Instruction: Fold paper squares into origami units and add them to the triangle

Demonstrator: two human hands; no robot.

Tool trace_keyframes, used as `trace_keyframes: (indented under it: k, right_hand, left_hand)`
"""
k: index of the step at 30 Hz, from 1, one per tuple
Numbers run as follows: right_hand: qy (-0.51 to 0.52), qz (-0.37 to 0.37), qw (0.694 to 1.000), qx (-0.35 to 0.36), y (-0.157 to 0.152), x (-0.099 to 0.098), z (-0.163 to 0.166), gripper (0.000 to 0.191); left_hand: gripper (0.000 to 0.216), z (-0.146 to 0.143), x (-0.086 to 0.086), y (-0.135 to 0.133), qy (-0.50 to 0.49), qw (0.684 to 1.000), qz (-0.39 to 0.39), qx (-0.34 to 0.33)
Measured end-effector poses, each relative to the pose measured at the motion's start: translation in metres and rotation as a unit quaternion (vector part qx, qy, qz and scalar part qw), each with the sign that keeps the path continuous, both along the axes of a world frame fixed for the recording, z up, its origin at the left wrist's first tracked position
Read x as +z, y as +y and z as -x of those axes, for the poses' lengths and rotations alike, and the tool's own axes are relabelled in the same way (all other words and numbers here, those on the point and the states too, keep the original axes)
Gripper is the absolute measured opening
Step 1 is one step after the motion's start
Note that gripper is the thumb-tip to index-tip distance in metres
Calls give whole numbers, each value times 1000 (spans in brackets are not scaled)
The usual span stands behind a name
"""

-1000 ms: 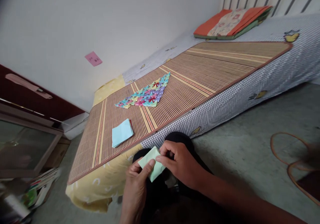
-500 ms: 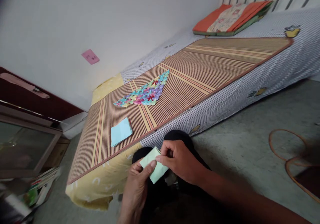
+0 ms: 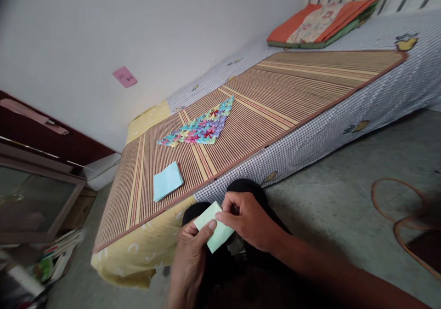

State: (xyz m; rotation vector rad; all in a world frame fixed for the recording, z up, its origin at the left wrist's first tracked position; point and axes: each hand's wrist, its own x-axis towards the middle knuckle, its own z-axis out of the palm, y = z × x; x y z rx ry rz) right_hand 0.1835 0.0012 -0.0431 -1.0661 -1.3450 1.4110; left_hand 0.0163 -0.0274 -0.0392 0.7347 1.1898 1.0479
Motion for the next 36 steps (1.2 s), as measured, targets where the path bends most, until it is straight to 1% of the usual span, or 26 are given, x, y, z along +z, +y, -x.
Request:
trace_keyframes:
  k: [13,17,19,21,23,26,28,30,33,36]
  right_hand:
    - [-4,4,1000,-2,1,1,0,24]
    - [21,18,1000,-9,3,-1,2,25]
    - [53,43,998,-10,4,-2,3,23]
    - [89,76,993,0,5,-3,4,29]
    - [110,96,989,26,5,-4,5,36]
    - [103,100,988,62,6,-2,4,35]
    - [93,93,990,55,6,-1,3,37]
    - [79,71,994,33,5,0,1,34]
    - [30,15,999,-4,0,3,-1,25]
    - [-19,-25,999,-36,-5,6,-1,17]
  left_hand:
    - [32,1,0,0,-4,1000,0,8]
    - [31,1,1,1,-4,1000,-4,7]
    - [32,0,2,2,-10,1000,-7,5]
    - [32,0,3,2,-17,1000,-8,0]
    - [31,0,3,1,-29,1000,-6,-8]
    - [31,-1,3,0,-41,999,1,-23]
    - [32,-2,3,0,-48,998,6,-28]
    - [33,-3,4,0,-55,998,7,-26]
    - [31,-3,3,1,-54,998,-3,-8]
    - [28,-2,0,1,-42,999,-13,6]
